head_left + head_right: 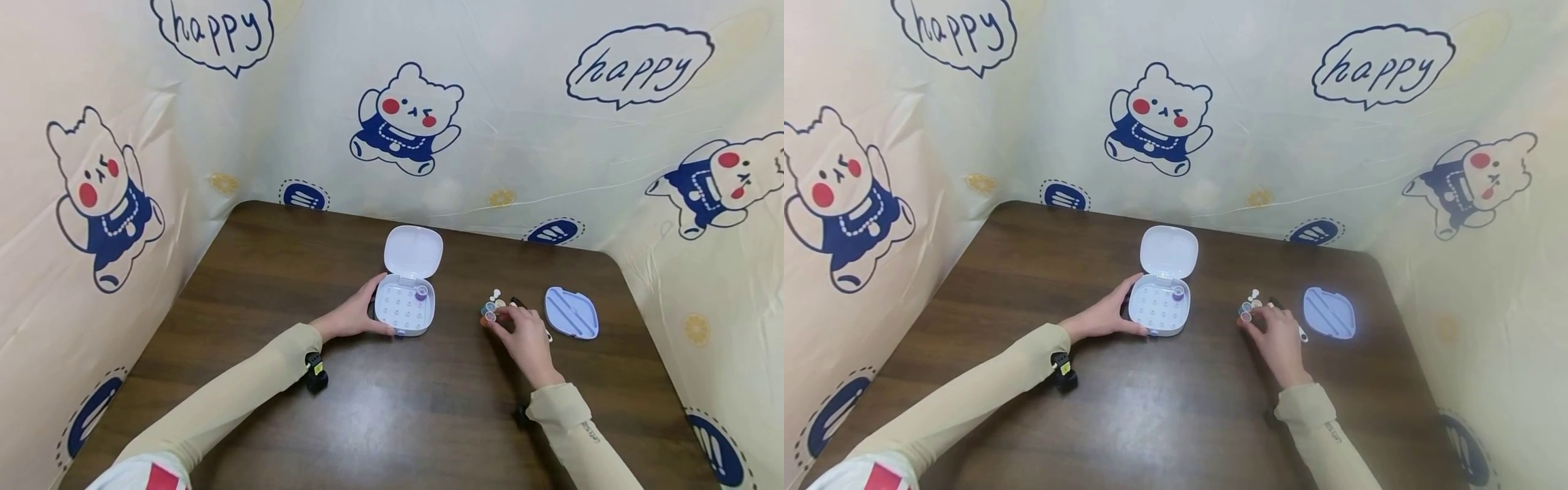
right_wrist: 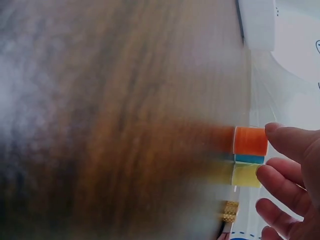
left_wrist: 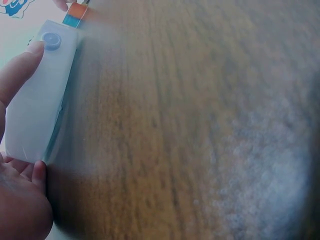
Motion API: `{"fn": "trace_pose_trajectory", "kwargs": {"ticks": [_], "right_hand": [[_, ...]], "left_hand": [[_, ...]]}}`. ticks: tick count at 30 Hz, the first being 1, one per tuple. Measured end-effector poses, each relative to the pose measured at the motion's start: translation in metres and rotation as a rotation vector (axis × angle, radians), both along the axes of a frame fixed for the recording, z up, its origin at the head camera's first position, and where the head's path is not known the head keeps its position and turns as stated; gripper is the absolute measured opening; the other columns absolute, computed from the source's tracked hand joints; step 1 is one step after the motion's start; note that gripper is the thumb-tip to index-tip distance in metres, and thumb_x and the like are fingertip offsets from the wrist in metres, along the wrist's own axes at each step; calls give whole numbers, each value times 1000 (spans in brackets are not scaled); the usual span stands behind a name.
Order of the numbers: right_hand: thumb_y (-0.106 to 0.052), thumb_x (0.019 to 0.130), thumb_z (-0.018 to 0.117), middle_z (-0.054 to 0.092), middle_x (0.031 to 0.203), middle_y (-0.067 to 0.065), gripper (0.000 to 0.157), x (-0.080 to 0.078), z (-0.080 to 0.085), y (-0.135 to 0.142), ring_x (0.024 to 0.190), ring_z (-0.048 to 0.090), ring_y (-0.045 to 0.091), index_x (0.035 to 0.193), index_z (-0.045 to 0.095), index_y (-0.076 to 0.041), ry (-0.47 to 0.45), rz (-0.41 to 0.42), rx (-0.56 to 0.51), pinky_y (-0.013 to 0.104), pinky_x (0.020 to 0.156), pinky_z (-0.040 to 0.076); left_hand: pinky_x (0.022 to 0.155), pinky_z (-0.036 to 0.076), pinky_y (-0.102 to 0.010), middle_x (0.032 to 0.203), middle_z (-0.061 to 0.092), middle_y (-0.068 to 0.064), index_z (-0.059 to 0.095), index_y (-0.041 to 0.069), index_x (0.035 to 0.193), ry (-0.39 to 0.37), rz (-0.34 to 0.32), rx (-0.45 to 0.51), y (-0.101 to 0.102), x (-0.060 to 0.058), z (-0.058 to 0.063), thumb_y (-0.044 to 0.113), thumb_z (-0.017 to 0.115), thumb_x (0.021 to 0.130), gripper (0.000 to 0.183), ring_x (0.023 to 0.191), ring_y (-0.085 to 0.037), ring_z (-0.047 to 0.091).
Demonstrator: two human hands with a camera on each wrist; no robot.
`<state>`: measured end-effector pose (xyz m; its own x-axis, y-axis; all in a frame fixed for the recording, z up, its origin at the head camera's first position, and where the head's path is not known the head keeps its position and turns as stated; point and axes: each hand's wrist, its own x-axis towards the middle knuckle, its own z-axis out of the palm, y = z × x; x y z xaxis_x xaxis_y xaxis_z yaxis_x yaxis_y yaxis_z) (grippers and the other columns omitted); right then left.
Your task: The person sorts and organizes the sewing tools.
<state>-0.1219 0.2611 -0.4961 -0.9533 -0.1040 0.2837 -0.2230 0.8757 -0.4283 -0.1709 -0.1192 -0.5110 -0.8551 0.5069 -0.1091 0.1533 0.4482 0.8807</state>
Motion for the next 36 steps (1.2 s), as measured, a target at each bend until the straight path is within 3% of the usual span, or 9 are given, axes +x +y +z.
{"fn": "trace_pose_trajectory", "kwargs": {"ticks": [20,29,36], "right_hand": [[-20,90,84,77,96,13,26,-5,-5,-2,86,54,33,108,78,-3,-76,2,-23,46,78,43],[-16,88,85,78,96,15,23,-4,-5,-3,109,62,47,106,79,-3,-44,13,-42,54,87,45],[-16,88,85,79,99,13,20,-1,-3,-4,100,63,42,104,80,-5,-31,32,-42,53,85,43]], "left_hand": [[125,21,-52,170,20,-14,10,10,167,5,-8,17,1,0,0,36,93,79,124,155,-30,23],[125,21,-52,170,20,-14,9,9,167,11,-10,6,0,-1,1,37,93,79,125,154,-29,24],[125,20,-51,170,20,-14,9,11,167,1,-7,9,0,0,1,36,93,79,124,154,-29,24]]}}
